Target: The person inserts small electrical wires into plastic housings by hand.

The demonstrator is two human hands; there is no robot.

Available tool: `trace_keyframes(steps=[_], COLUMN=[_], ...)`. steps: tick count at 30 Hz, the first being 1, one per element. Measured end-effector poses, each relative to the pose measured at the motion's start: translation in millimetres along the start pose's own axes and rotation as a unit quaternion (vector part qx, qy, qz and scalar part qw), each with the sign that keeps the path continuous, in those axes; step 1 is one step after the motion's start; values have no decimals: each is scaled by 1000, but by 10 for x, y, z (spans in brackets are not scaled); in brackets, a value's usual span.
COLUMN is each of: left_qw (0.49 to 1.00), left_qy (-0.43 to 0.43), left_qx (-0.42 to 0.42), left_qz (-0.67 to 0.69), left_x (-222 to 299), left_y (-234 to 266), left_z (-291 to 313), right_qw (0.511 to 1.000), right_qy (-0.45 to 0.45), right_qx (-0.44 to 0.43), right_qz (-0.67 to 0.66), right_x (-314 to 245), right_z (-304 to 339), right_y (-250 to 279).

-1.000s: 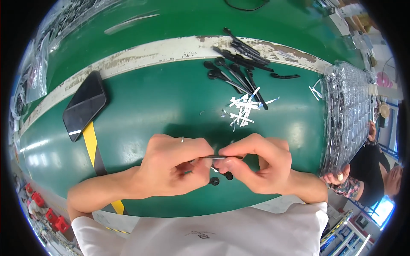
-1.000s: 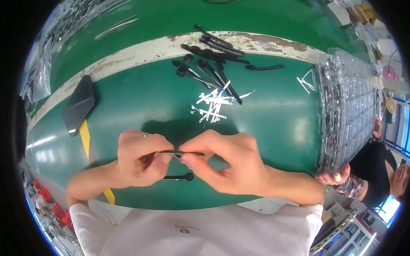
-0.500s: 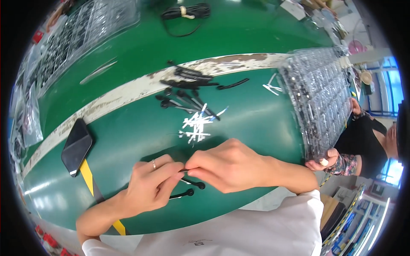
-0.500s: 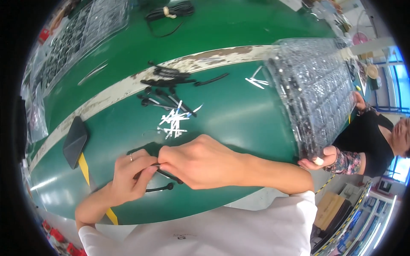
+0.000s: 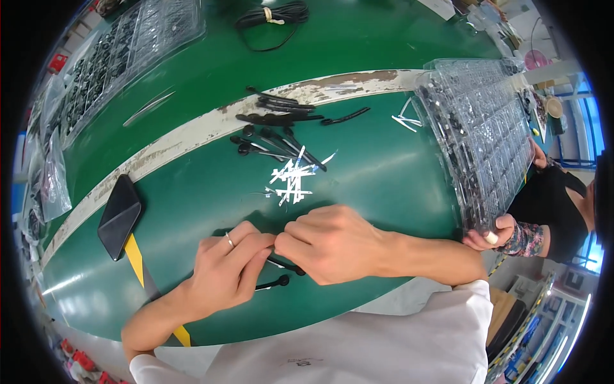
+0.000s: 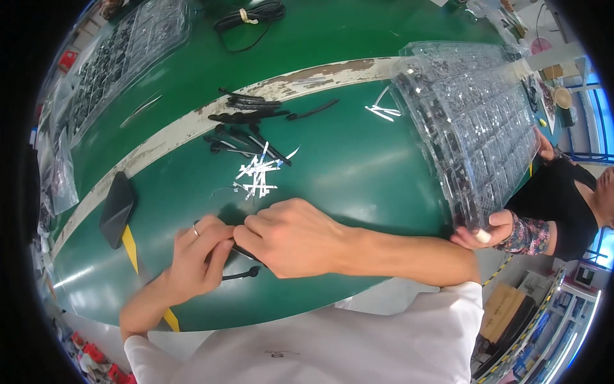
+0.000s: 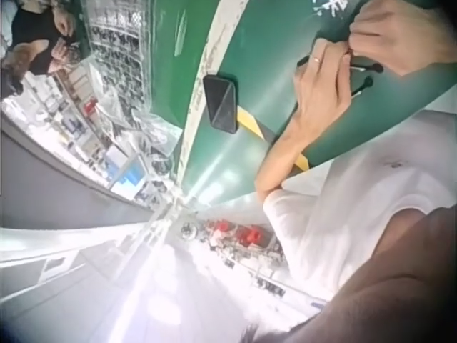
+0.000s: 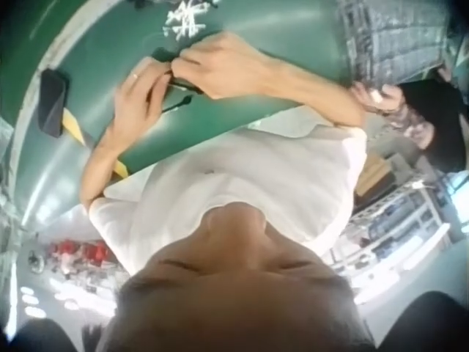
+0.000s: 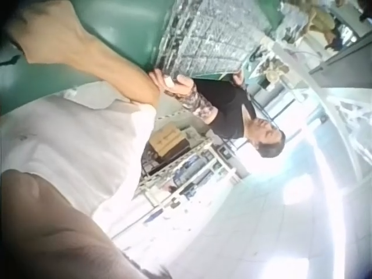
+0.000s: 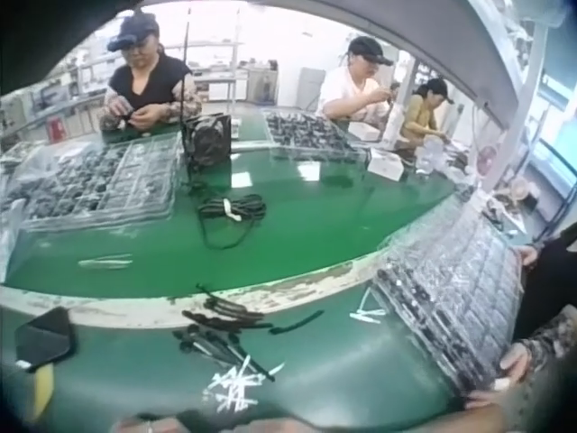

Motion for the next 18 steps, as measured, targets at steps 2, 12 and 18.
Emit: trace_keyframes(steps=[2, 12, 18], left_qw=[1000, 998, 993], left_qy=[-1, 30, 58], left_qx=[-16, 33, 10], left_qz=[-23, 53, 102], left_x=[-5, -29, -87], left_y=[9, 80, 86], left_z=[36, 57, 31], right_qw=[1000, 987, 980], right_qy=[4, -59, -88], right_qx=[0, 2, -13], right_qz=[4, -151, -177], right_x=[-8, 35, 122], right_z=[-16, -163, -121], right_y=[-14, 52, 6])
Point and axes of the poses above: each hand's wrist, its own z-axis away from the middle knuckle, its own y-axis out of the back of the hand, x = y × z, the point moved 2 cm from there along -z, towards the middle knuckle, and after that the axes turned 9 degrees about z, right-handed, at the moved point
